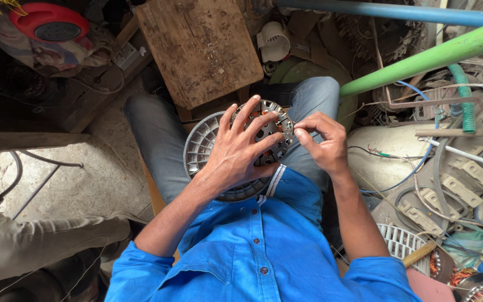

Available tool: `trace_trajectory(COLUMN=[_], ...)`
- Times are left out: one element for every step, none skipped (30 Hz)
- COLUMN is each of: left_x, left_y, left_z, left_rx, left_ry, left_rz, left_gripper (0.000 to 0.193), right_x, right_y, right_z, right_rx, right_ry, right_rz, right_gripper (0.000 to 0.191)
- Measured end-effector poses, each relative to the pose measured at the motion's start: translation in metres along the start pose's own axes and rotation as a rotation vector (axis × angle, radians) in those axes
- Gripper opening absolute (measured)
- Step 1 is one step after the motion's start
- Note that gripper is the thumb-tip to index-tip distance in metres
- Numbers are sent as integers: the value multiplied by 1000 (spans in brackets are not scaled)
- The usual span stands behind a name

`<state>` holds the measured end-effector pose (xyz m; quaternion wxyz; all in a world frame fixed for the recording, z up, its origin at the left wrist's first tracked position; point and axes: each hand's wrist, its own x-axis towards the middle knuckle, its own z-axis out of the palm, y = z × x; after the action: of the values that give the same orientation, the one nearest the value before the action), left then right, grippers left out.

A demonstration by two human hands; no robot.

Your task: The person sits on the floor and winds copper wire by hand into the slots of a motor stator. They hold the stator in their lap, pull wire from a spool, and carefully insert and arrange the wire into the stator slots.

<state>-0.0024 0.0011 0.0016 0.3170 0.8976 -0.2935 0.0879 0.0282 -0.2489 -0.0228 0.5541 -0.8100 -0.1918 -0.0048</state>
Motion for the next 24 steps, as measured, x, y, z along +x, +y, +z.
trace_trajectory(left_x=[0,1,1,1,1,1,2,2,2,2,3,3,3,3,2,2,2,1,1,1,0,0,0,0], left_y=[0,0,1,1,2,2,2,3,3,3,3,3,3,3,3,3,2,2,2,2,2,2,2,1], left_z=[0,0,-1,-1,0,0,0,0,1,1,1,1,2,2,2,2,2,2,2,2,2,2,3,3], left_rx=[1,0,1,0,2,4,8,12,14,15,19,25,22,19,16,15,14,14,11,9,9,9,8,8], left_ry=[0,-2,-4,-6,-5,-3,-4,-6,-8,-7,-6,-2,3,7,11,8,3,-2,2,8,16,17,17,19], left_rz=[-1,-1,0,1,0,-6,-11,-13,-15,-17,-17,-17,-15,-14,-11,-13,-14,-14,-12,-12,-10,-8,-10,-10], left_gripper=[65,66,67,66,66,66,67,67,68,68,67,67,67,67,67,67,68,68,67,67,67,67,67,67], right_x=[-1,-3,-5,-7,-8,-9,-9,-10,-10,-10,-10,-9,-9,-10,-10,-10,-10,-9,-8,-6,-2,1,3,7], right_y=[1,1,1,2,2,2,2,2,2,1,1,0,-1,-3,-4,-6,-7,-9,-10,-12,-13,-15,-17,-20], right_z=[0,0,0,1,2,2,2,2,1,1,0,0,0,0,1,2,3,4,4,4,3,2,0,-2], right_rx=[-18,-38,-57,-57,-57,-55,-65,-75,-87,-86,-85,-83,-116,-149,-183,-197,-212,-226,-232,-238,-245,-264,-282,-300], right_ry=[-3,-4,-3,1,3,1,6,14,22,19,18,16,24,31,40,37,36,37,30,22,16,0,-19,-37], right_rz=[-9,-17,-24,-33,-45,-57,-67,-78,-88,-81,-76,-75,-89,-103,-117,-132,-146,-161,-156,-152,-151,-178,-202,-228], right_gripper=[7,7,6,7,7,8,8,8,9,11,12,14,15,16,17,18,19,20,20,20,20,19,19,18])
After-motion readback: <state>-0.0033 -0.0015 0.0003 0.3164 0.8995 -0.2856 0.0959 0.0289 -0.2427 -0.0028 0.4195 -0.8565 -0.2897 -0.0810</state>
